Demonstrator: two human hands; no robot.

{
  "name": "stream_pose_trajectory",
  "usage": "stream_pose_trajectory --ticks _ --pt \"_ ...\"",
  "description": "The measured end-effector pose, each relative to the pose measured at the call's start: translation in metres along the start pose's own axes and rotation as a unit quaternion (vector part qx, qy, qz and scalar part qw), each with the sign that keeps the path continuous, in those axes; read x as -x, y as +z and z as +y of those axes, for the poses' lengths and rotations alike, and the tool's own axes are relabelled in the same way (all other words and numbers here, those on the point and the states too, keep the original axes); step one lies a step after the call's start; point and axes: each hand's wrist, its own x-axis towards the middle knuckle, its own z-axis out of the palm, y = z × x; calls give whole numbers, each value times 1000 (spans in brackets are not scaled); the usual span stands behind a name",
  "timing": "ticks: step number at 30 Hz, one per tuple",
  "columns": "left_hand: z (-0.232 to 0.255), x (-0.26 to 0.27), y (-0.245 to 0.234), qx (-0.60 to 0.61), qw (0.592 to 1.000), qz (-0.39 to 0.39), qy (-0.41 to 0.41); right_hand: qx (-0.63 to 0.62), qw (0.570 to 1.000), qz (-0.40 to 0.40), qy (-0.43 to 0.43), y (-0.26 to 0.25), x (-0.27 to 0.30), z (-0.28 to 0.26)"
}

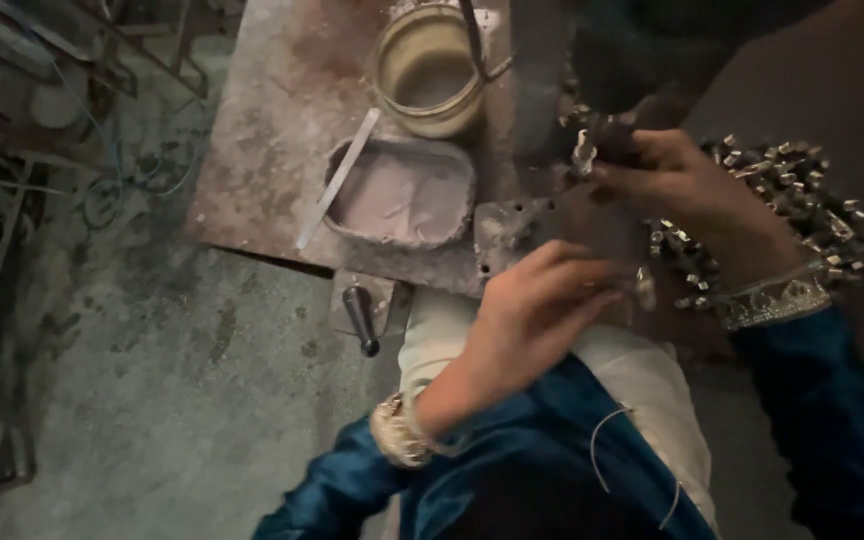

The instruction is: The person sits at a workbench and processes small brass fittings one at a time. They pick a fitting from a pile, dip or coat it in paste from a tray, seat it in a fixture on a bench machine, work it with the machine, and place the finished piece onto a growing pile, repeating the cycle continuously.

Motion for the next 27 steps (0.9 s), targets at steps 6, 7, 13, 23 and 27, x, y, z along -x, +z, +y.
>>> stream_pose_trajectory --ticks 6,7,13,23,27 --pt "-128 3 0 -423 857 2 293 -10 997 61 53 10 1 -4" --pt "-120 -1 4 -418 857 10 301 1 997 66 50 8 1 -10" --pt "-84 10 15 -343 939 22 -2 -40 998 34 -31 -3 -2 17" --pt "-137 12 4 -340 912 -24 231 -38 998 56 11 -1 0 14" --pt "-69 7 2 -291 930 27 221 -15 997 68 31 17 9 -24"
